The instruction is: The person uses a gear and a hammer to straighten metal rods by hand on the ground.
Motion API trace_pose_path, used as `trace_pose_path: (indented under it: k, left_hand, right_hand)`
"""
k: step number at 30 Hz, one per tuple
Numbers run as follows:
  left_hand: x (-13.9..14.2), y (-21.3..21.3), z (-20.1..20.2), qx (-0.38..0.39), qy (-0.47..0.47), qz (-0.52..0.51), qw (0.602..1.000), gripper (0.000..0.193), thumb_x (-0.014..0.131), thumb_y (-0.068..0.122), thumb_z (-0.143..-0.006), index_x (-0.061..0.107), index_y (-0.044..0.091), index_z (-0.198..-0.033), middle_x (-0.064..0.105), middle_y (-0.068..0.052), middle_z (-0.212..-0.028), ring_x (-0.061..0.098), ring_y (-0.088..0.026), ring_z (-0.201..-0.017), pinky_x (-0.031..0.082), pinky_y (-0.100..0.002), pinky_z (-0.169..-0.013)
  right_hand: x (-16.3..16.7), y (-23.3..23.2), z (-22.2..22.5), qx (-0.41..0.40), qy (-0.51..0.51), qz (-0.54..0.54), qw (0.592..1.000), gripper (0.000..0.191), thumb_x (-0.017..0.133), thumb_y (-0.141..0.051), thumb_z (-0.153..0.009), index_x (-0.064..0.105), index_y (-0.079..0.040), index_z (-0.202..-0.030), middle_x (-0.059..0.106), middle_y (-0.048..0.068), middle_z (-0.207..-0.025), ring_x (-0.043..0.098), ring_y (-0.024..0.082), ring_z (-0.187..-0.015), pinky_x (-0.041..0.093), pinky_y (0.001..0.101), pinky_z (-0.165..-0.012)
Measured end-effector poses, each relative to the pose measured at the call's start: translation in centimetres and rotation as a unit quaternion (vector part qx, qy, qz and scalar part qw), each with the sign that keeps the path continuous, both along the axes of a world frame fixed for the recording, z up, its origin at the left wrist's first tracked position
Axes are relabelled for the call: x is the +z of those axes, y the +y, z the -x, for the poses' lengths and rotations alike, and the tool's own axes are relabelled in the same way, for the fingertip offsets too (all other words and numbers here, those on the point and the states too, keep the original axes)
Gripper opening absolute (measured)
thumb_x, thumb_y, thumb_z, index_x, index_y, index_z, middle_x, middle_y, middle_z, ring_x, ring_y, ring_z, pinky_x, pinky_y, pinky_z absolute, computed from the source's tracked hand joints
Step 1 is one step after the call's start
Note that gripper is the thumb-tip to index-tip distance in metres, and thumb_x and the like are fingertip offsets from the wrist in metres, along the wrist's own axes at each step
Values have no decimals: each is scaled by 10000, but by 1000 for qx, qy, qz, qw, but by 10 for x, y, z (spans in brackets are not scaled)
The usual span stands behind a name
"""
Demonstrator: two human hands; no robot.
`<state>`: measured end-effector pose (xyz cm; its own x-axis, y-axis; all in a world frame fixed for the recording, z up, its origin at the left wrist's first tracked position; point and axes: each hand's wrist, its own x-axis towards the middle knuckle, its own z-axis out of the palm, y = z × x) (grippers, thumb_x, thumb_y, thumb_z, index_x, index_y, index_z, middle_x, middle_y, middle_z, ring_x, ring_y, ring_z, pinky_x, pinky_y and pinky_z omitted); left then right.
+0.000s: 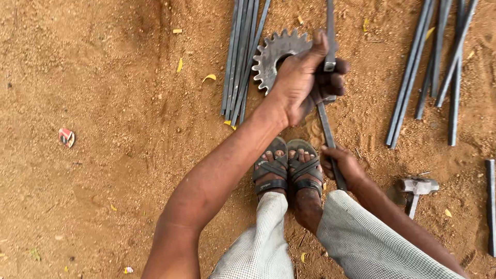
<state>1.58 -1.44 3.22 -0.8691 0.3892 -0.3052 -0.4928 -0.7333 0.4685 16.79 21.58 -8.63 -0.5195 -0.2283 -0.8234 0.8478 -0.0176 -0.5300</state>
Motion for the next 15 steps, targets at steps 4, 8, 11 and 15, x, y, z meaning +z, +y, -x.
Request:
trace_pose_path:
  k: [4,8,11,15]
  left_hand:
    - [-6,1,3,12,13,9,1000,857,811,614,-770,594,-87,-1211,743,-174,-940,768,-196,-716,692,-392,-651]
    - [-9,4,7,24,39,41,998,863,775,657,-750,600,-51,-1212,753,-183,-946,777,-193,-708,703,-392,-647]
    - [-11,6,7,20,57,35,998,829,733,653,-825,613,-79,-1195,761,-198,-978,790,-207,-743,718,-404,-686]
    - [-16,9,3,30,65,-14,997,607,632,541,-984,608,-24,-1204,765,-198,-1006,786,-215,-792,708,-409,-746]
  right_hand:
    - [9,4,8,-18,-17,48,999,287,434,-344,-1089,494,-128,-910,459,-21,-587,423,107,-402,394,241,-334]
    - [15,3,12,-51,-32,100,993,299,421,-333,-1104,488,-119,-907,455,-24,-579,434,104,-390,415,240,-339]
    - [15,3,12,-68,-38,133,988,282,421,-318,-1101,510,-114,-929,461,-27,-579,428,96,-382,405,236,-327]
    - [10,5,12,-67,-48,130,988,269,424,-305,-1096,520,-106,-942,453,-33,-563,414,93,-367,392,231,-314]
